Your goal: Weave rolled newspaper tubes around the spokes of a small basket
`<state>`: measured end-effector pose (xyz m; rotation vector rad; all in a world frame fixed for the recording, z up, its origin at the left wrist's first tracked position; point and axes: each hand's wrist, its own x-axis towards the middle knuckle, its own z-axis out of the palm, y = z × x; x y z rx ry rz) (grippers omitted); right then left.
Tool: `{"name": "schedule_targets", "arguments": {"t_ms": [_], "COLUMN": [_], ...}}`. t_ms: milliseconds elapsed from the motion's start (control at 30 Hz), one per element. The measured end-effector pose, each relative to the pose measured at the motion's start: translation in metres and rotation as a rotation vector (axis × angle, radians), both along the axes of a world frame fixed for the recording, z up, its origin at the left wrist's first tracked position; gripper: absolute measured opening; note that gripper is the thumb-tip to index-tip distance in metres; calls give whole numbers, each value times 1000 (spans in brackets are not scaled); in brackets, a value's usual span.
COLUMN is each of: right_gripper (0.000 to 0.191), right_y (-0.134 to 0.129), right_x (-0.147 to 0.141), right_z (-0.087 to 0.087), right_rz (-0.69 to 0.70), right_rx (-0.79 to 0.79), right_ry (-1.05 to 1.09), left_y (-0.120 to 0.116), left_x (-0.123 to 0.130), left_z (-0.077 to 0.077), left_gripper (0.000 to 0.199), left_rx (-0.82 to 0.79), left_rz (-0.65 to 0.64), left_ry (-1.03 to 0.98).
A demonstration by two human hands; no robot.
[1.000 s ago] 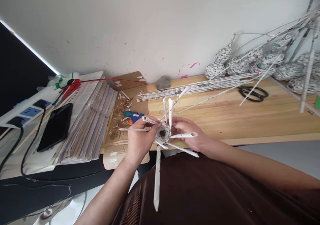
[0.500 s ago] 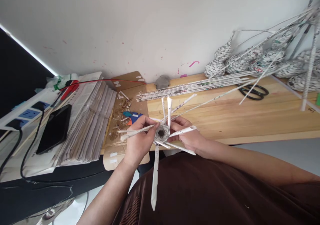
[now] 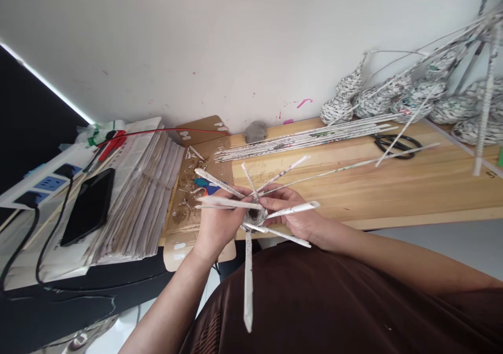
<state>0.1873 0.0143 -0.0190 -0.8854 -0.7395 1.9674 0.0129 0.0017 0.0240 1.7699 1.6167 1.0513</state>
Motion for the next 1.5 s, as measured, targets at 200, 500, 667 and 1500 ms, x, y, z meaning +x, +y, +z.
{"name": "schedule_targets", "arguments": {"t_ms": [200,500,667,1500], "right_gripper": [39,44,48,30], "right_y": [4,8,6,0], "right_x": [-5,-14,-12,-8], "right_z": [2,2,9,7], "right_rz": [-34,-155,-112,-100], "right_rx": [-16,43,-24,89], "right_ry": [-35,-78,-40,-105], "left_y": [-1,-8,-11,-11], "left_x": [3,9,5,-1], "left_z": [-2,-16,-23,-7], "left_gripper": [8,5,9,17], "left_rx": [-15,180,320,68], "left_rz": [12,53,-41,81], "left_ry": [-36,-70,-34,97]}}
